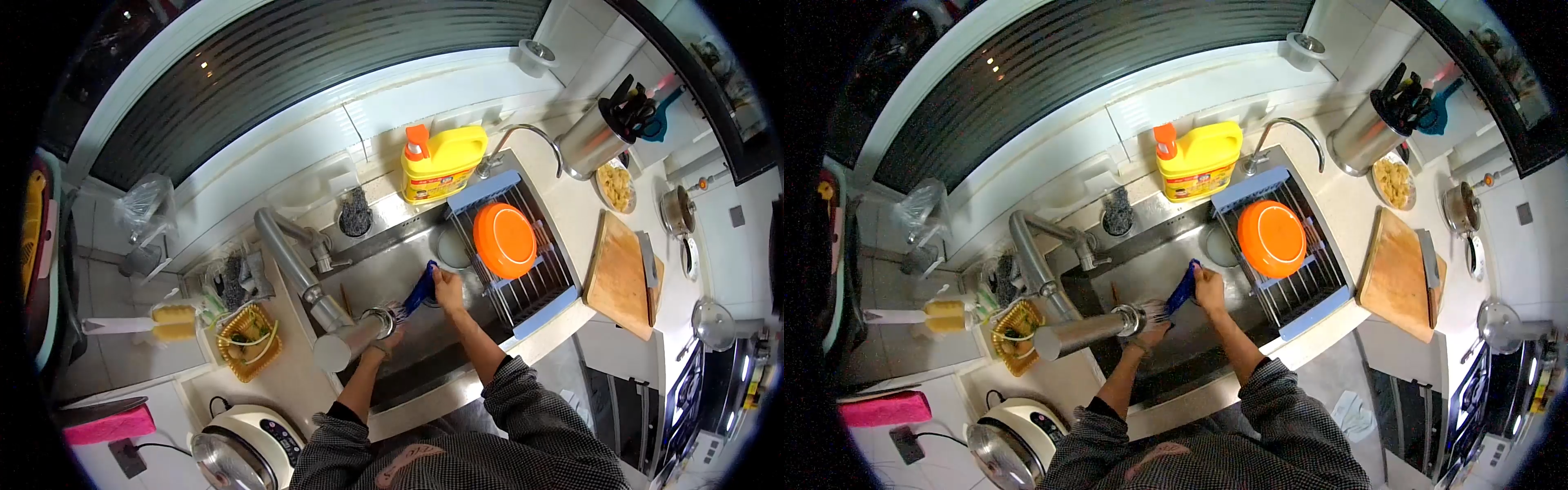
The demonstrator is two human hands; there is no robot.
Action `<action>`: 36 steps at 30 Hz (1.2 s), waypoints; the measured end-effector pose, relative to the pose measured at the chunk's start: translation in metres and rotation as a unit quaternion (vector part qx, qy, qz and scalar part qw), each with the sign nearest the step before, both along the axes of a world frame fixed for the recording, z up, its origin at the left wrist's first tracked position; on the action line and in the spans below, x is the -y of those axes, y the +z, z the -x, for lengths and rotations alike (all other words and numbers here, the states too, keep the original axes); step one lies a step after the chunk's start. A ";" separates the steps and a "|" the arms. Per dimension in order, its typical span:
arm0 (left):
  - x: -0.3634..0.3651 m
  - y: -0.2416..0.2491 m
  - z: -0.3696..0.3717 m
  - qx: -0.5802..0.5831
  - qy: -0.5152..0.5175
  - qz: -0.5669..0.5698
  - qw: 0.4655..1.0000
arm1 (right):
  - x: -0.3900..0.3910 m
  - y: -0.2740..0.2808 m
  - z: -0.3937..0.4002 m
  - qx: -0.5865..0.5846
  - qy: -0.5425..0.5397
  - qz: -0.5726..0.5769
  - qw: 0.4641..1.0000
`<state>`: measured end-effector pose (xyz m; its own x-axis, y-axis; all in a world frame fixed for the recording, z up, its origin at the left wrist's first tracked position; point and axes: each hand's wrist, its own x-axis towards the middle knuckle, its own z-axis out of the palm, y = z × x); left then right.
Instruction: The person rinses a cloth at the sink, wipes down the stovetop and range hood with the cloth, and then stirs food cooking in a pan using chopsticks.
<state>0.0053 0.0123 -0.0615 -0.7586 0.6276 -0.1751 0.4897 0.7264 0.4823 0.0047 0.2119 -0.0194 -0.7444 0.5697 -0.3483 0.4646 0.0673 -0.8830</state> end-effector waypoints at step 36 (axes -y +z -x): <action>-0.018 0.027 0.024 0.111 0.176 -0.168 0.964 | 0.118 -0.032 -0.027 -0.015 -0.121 0.598 0.792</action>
<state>-0.0185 0.0301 -0.0348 -0.9023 0.3871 -0.1898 0.0984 0.6135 0.7835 0.0314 0.0939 -0.0512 -0.6820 -0.0280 -0.7308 0.3146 -0.9133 -0.2587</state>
